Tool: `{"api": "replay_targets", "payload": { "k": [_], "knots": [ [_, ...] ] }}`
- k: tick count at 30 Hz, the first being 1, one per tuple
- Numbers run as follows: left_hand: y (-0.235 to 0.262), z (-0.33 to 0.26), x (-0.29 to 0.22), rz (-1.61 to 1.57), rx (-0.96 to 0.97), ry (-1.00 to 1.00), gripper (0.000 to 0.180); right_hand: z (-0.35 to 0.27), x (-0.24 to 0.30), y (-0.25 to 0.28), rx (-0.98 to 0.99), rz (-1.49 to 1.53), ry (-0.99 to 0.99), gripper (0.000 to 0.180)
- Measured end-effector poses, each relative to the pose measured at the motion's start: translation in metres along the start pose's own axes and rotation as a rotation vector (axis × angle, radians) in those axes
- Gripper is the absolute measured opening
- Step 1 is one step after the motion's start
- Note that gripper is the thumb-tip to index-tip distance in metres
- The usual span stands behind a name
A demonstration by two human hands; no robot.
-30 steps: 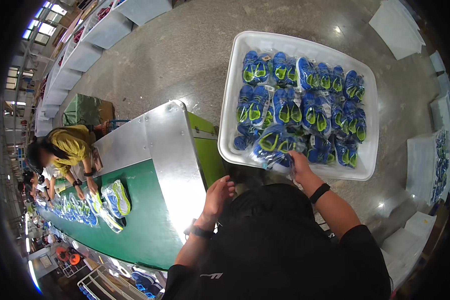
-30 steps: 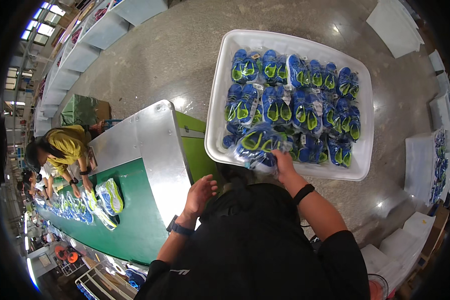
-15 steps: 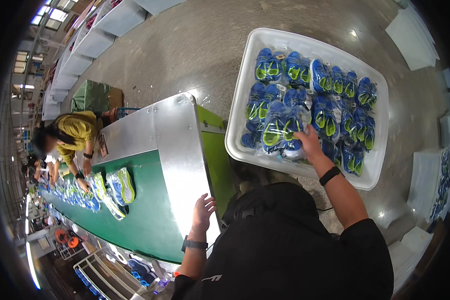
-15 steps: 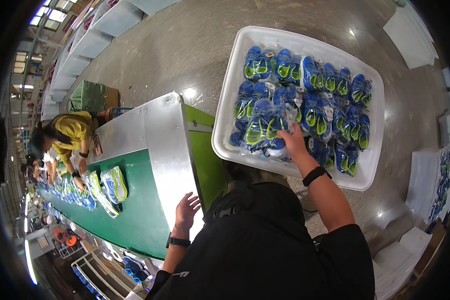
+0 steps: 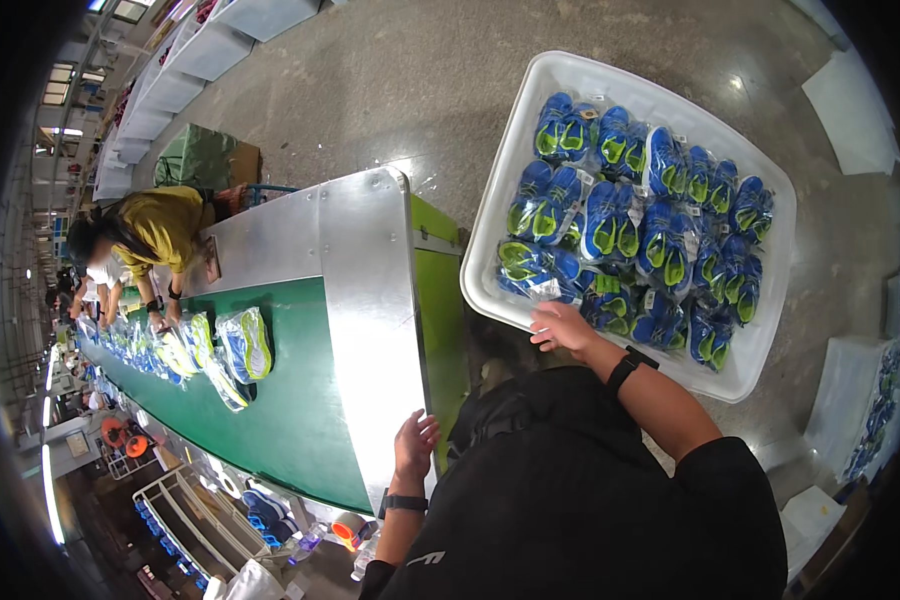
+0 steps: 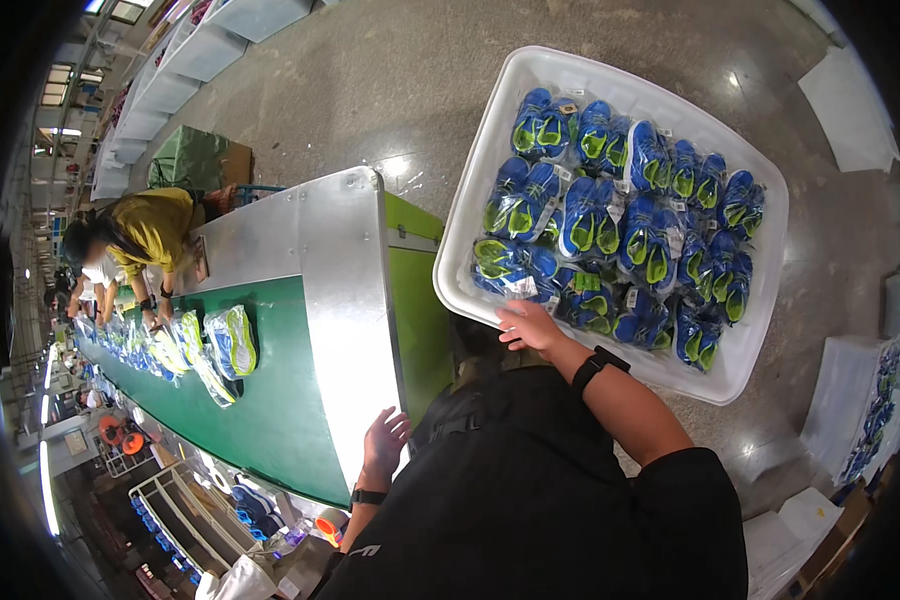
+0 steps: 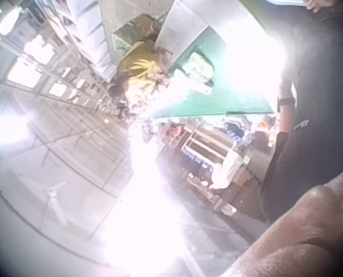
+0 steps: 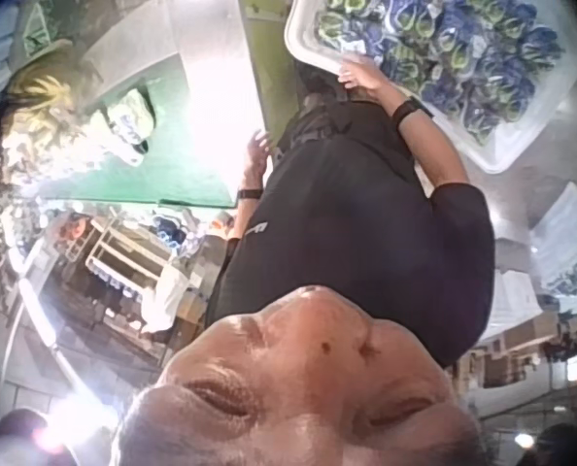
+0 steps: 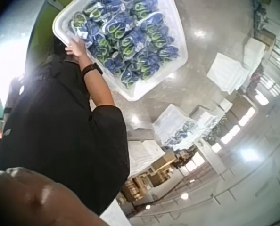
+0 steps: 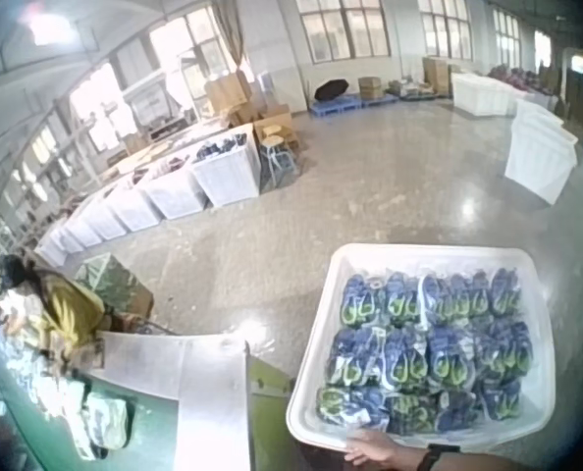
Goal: Sorting packaged shoes from a conveyor belt into a plastic bin.
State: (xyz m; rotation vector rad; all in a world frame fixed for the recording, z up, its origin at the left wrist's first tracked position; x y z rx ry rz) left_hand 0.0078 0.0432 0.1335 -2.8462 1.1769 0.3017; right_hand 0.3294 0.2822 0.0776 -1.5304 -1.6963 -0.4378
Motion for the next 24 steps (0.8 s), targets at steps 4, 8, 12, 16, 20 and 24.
{"api": "replay_targets", "payload": {
  "k": [4,8,12,16,20,24],
  "knots": [
    [0.008,-0.003,-0.001,-0.038,-0.007,-0.026,0.044,0.026,-0.011,0.023,0.015,-0.715,0.348,0.052],
    [0.010,-0.011,-0.008,0.050,-0.077,-0.020,0.052,0.043,-0.008,0.057,0.062,-1.009,0.225,0.044],
    [0.016,-0.016,-0.005,-0.006,-0.125,-0.033,0.051,0.060,-0.034,0.080,0.065,-1.089,0.220,0.040],
    [0.028,-0.029,0.003,0.024,-0.173,-0.025,0.052,0.077,-0.054,0.064,0.232,-1.109,0.186,0.044],
    [0.040,-0.040,0.007,0.075,-0.229,-0.003,0.049,0.090,-0.087,0.048,0.237,-1.147,0.173,0.049],
    [0.057,-0.054,0.007,0.131,-0.260,-0.017,0.050,0.110,-0.107,0.044,0.215,-1.155,0.063,0.054]
  ]
}}
Point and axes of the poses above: each hand's wrist, its own z-axis towards the middle knuckle, its own y-axis out of the back of the hand, x = y × z, the point moved 4 cm from there along z, towards the middle knuckle, and after that the axes turned 14 degrees about y, right-handed, at the moved point
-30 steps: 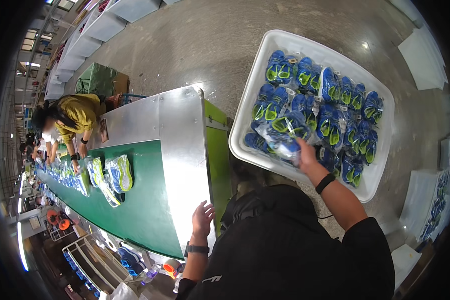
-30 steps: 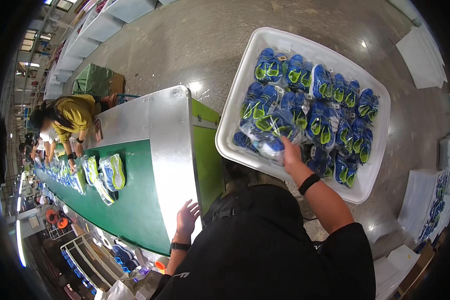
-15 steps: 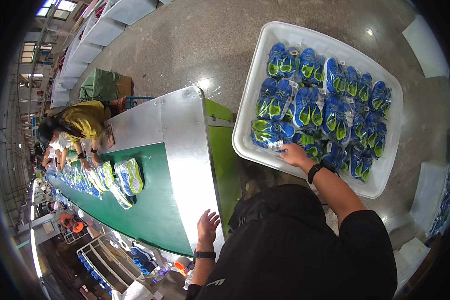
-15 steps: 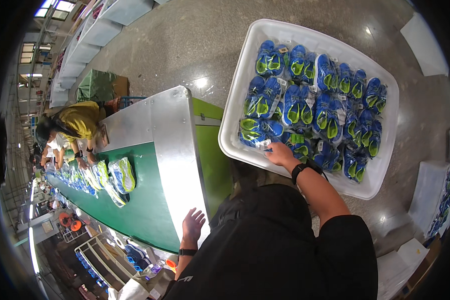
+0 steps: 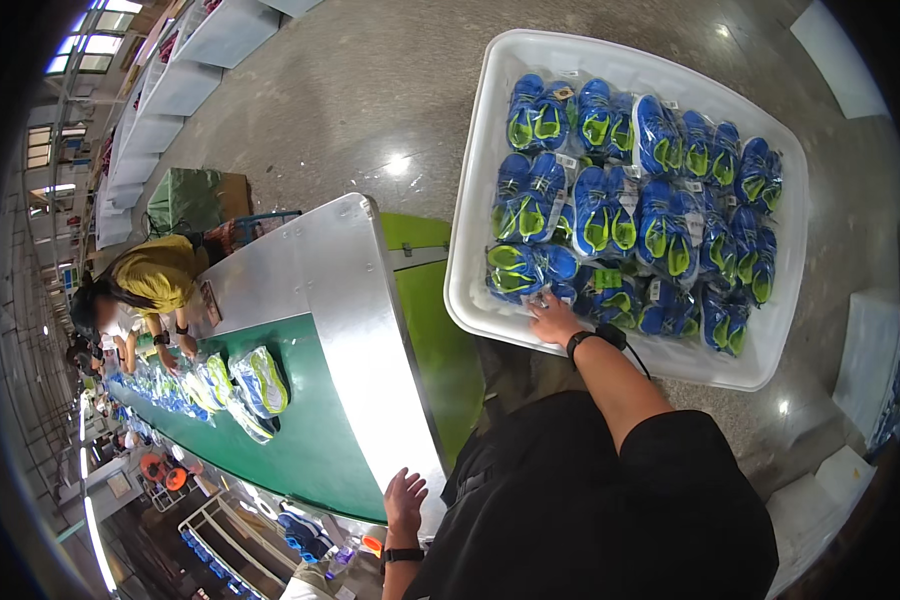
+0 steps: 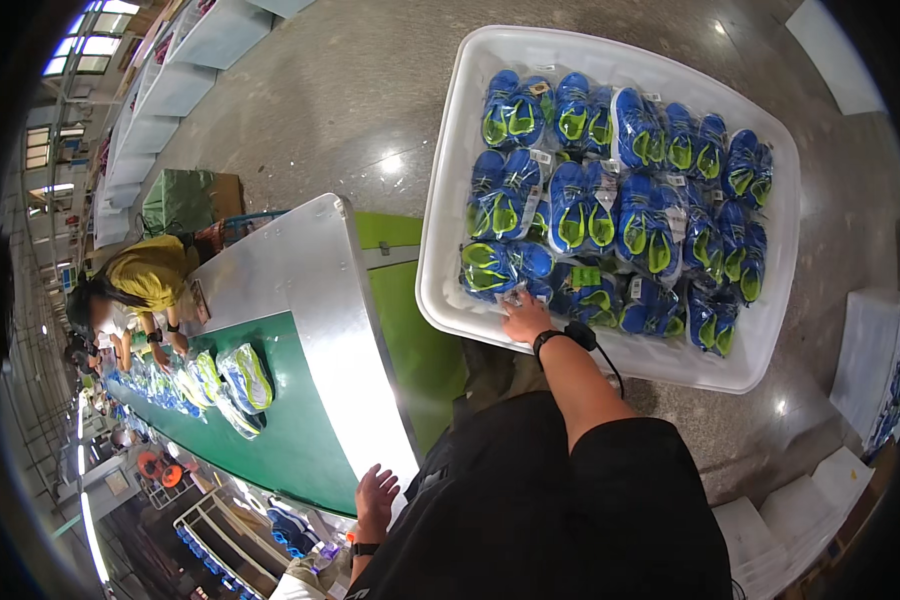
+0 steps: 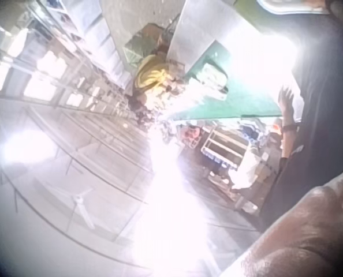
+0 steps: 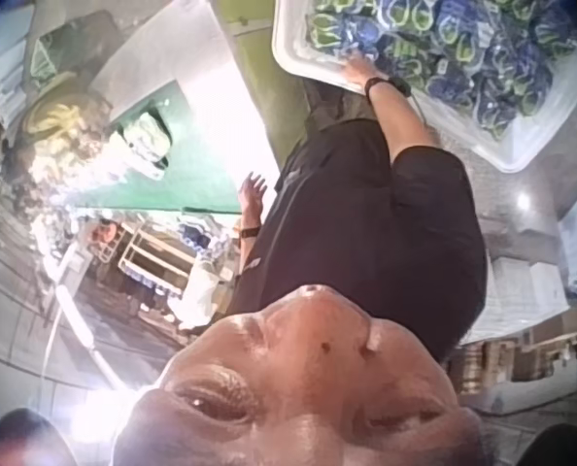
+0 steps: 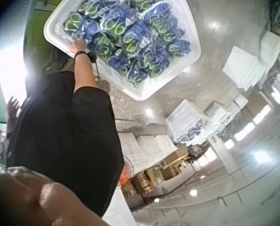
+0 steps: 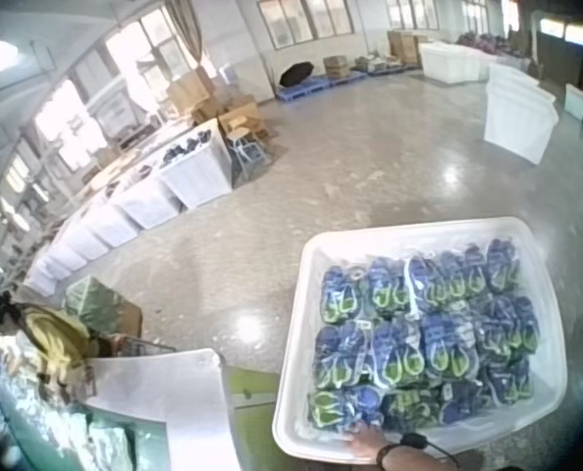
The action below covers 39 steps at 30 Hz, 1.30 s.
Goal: Sorting packaged shoes from a conveyor belt into a plastic bin.
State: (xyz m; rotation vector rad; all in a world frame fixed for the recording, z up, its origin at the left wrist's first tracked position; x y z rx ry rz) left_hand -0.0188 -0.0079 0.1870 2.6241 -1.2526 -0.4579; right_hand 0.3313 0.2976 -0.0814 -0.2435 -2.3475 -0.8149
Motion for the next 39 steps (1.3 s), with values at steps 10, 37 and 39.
{"api": "replay_targets", "payload": {
  "k": [10,37,39],
  "knots": [
    [0.001,0.033,-0.029,0.058,0.030,-0.024,0.051,-0.049,-0.031,0.042,-0.354,0.246,0.144,0.034],
    [0.192,0.252,-0.344,0.276,-0.774,-0.704,0.067,-0.187,0.078,-0.034,-0.389,0.423,-0.032,0.024],
    [0.192,0.269,-0.342,0.391,-0.816,-0.671,0.072,-0.192,0.085,-0.037,-0.345,0.236,-0.030,0.025]
  ]
}}
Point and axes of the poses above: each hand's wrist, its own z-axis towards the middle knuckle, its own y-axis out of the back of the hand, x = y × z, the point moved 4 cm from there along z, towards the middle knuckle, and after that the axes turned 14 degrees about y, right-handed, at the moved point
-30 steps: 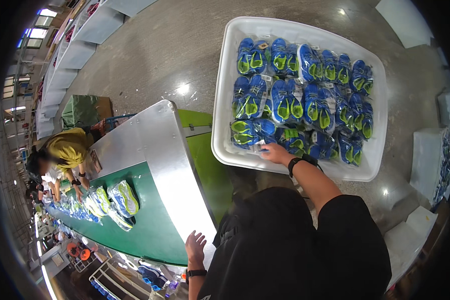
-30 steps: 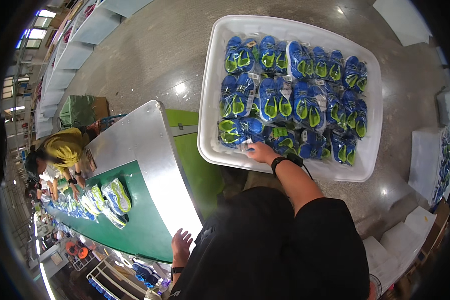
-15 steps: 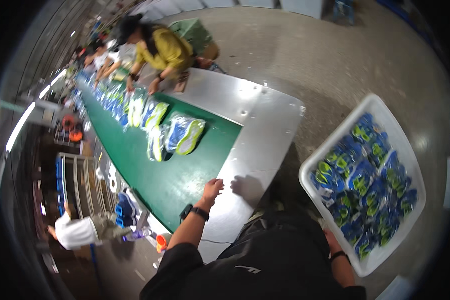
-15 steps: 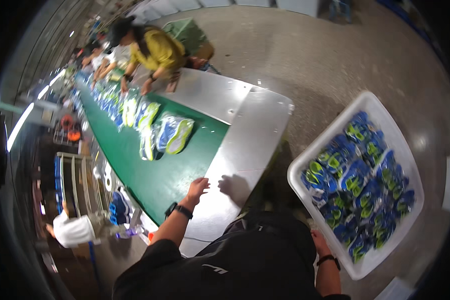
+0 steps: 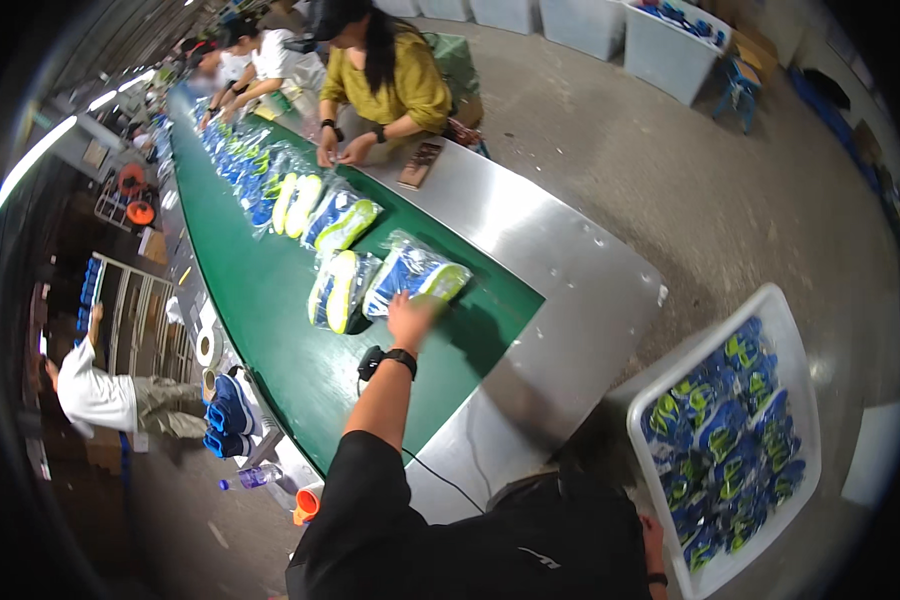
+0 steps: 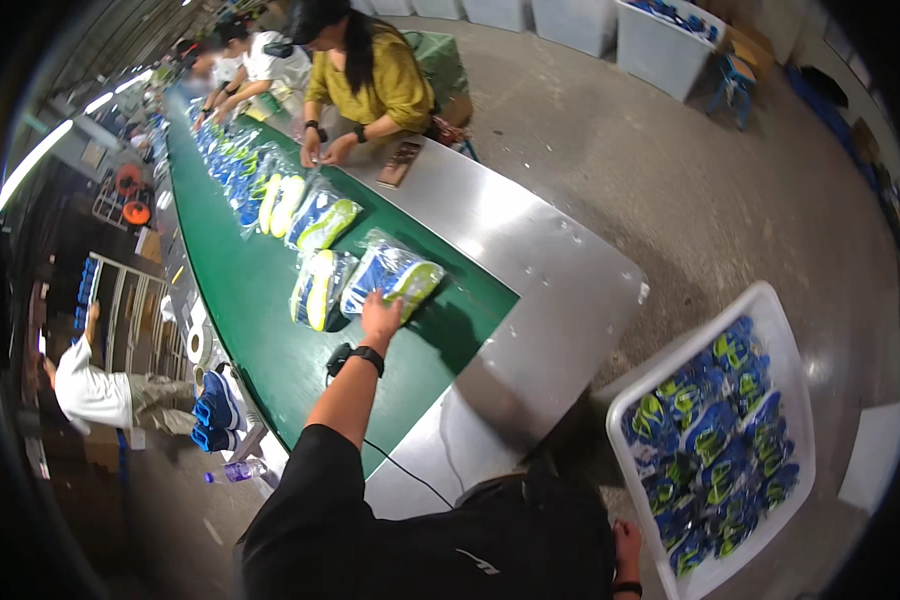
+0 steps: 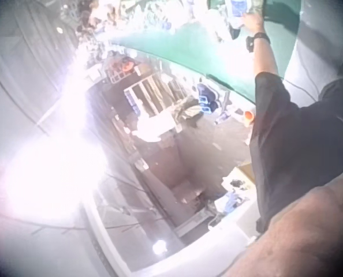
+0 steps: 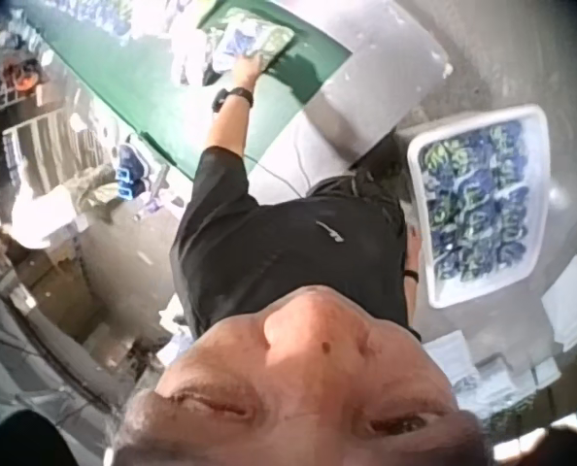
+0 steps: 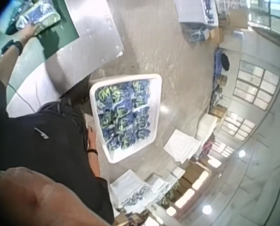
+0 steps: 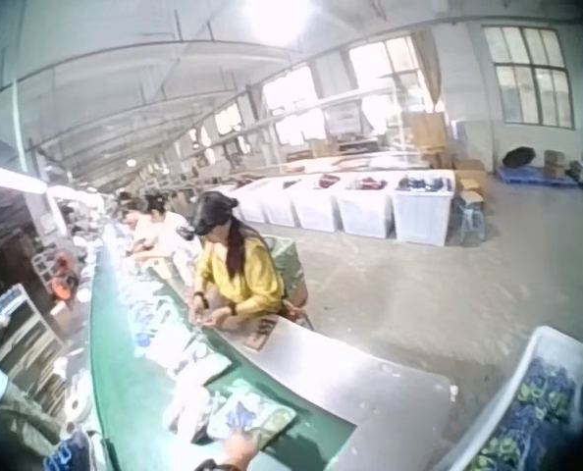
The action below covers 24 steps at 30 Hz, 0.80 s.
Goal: Sorting packaged shoes from a conveyor belt into a plastic bin.
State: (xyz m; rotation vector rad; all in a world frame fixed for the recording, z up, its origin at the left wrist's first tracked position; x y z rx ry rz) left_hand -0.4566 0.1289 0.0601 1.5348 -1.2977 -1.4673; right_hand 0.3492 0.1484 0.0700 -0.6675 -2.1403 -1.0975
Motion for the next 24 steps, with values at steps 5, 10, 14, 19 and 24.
{"api": "replay_targets", "payload": {
  "k": [5,10,14,19,24],
  "knots": [
    [-0.012,-0.088,-0.009,-0.115,-0.171,-0.232,0.084,-0.009,-0.020,0.020,0.140,-0.074,0.058,0.035],
    [-0.001,-0.194,0.009,-0.349,-0.095,-0.092,0.086,-0.002,0.061,0.020,0.319,-0.204,-0.306,0.058],
    [-0.056,-0.236,0.034,-1.036,0.659,0.312,0.055,0.012,0.096,0.028,0.322,-0.179,-0.158,0.043],
    [-0.028,-0.252,0.018,-1.781,0.965,0.530,0.041,0.027,0.107,0.030,0.293,-0.268,0.003,0.040],
    [-0.019,-0.245,0.046,-1.909,0.890,0.683,0.050,0.034,0.111,0.028,0.300,-0.181,0.046,0.039]
  ]
}}
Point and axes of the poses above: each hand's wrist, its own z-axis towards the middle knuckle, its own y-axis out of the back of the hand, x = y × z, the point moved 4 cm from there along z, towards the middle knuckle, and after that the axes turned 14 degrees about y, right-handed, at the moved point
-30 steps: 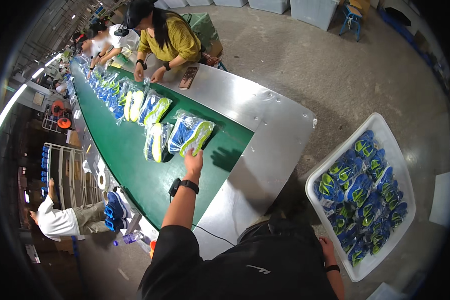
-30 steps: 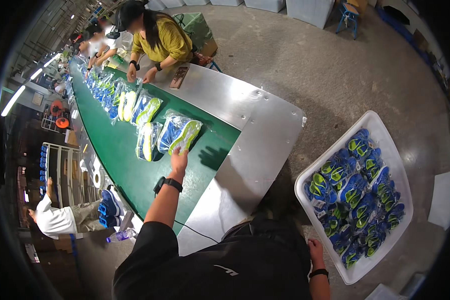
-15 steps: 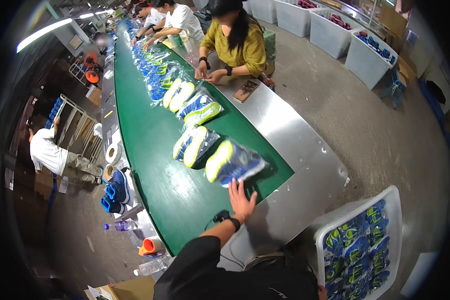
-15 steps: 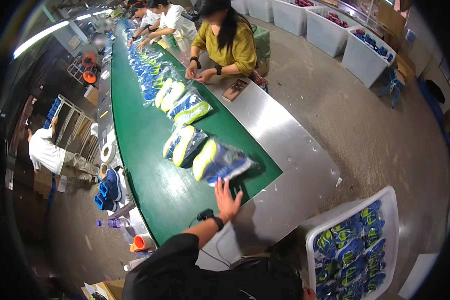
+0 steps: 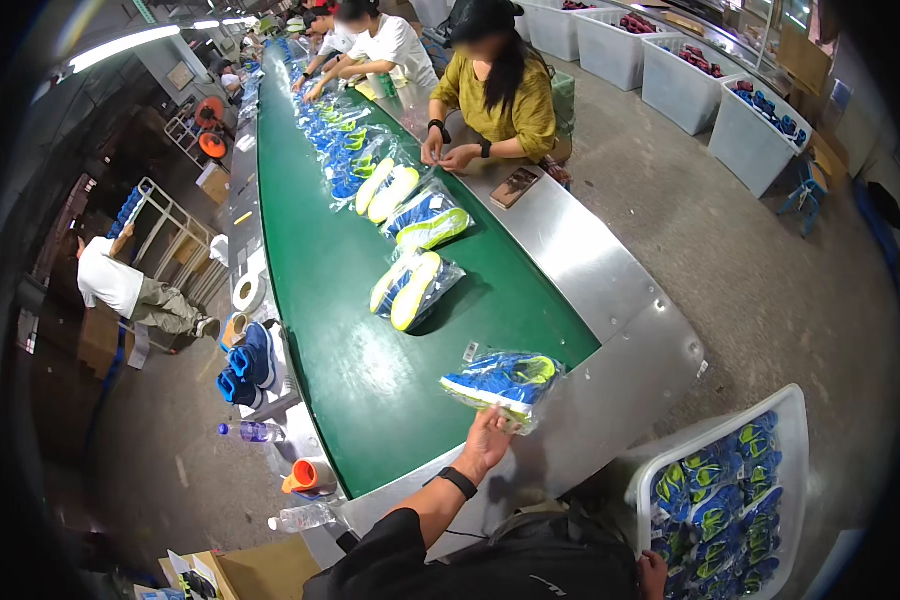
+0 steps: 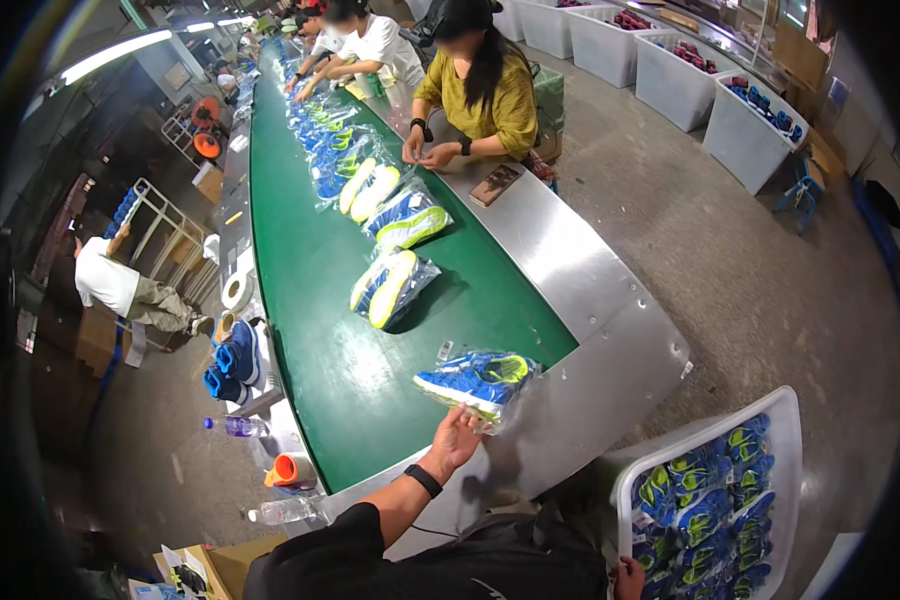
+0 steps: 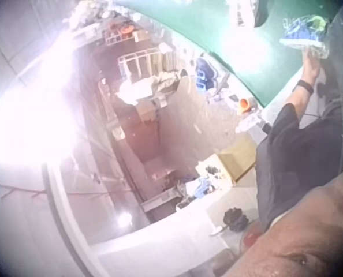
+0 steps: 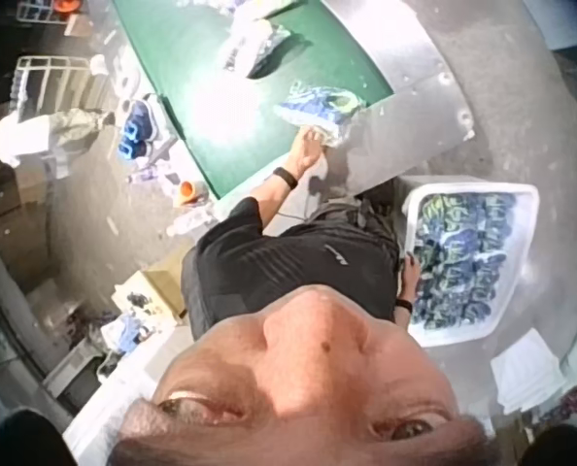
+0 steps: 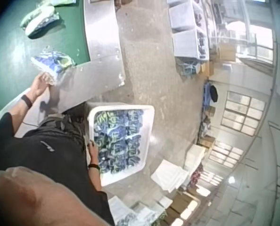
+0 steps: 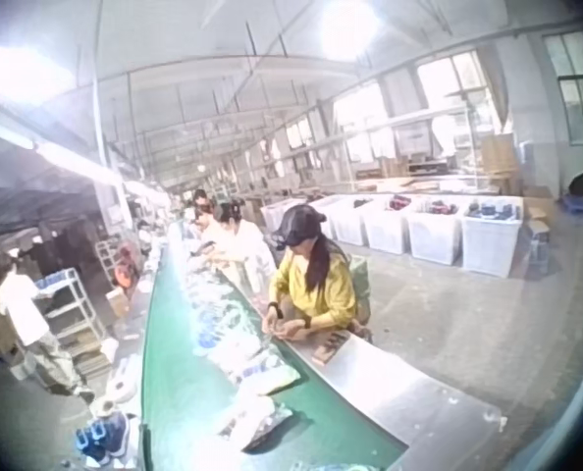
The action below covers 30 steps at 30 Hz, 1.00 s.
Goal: Sorting packaged shoes from a conveyor belt into a plastic bin.
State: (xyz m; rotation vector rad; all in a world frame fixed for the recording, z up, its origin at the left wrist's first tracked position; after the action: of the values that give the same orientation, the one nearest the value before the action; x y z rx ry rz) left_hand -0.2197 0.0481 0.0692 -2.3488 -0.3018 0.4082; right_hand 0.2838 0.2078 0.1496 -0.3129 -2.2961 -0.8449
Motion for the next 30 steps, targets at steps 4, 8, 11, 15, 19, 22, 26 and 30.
{"api": "replay_targets", "payload": {
  "k": [4,8,11,15,19,22,26,30],
  "knots": [
    [-0.002,-0.003,-0.010,-0.145,-0.413,-0.100,0.069,0.001,-0.046,-0.014,-0.016,-0.194,0.096,0.039],
    [0.002,0.039,0.001,-0.043,-0.300,-0.257,0.061,-0.003,-0.071,-0.021,-0.101,0.037,0.122,0.030],
    [0.020,0.053,-0.005,-0.037,-0.267,-0.205,0.045,0.020,-0.114,-0.022,-0.229,0.299,0.166,0.021],
    [-0.038,0.000,0.008,0.119,-0.122,0.050,0.049,0.032,-0.042,0.007,-0.364,0.405,0.298,0.019],
    [-0.099,-0.043,0.039,0.313,-0.120,0.175,0.057,0.047,0.010,0.033,-0.334,0.505,0.362,0.025],
    [-0.126,-0.061,0.074,0.407,0.014,0.242,0.059,0.055,0.062,0.051,-0.211,0.597,0.374,0.030],
    [-0.158,-0.083,0.139,0.517,0.113,0.325,0.053,0.060,0.080,0.063,-0.178,0.774,0.416,0.042],
    [-0.180,-0.100,0.199,0.800,0.280,0.302,0.050,0.050,0.095,0.071,-0.255,0.725,0.443,0.070]
  ]
}}
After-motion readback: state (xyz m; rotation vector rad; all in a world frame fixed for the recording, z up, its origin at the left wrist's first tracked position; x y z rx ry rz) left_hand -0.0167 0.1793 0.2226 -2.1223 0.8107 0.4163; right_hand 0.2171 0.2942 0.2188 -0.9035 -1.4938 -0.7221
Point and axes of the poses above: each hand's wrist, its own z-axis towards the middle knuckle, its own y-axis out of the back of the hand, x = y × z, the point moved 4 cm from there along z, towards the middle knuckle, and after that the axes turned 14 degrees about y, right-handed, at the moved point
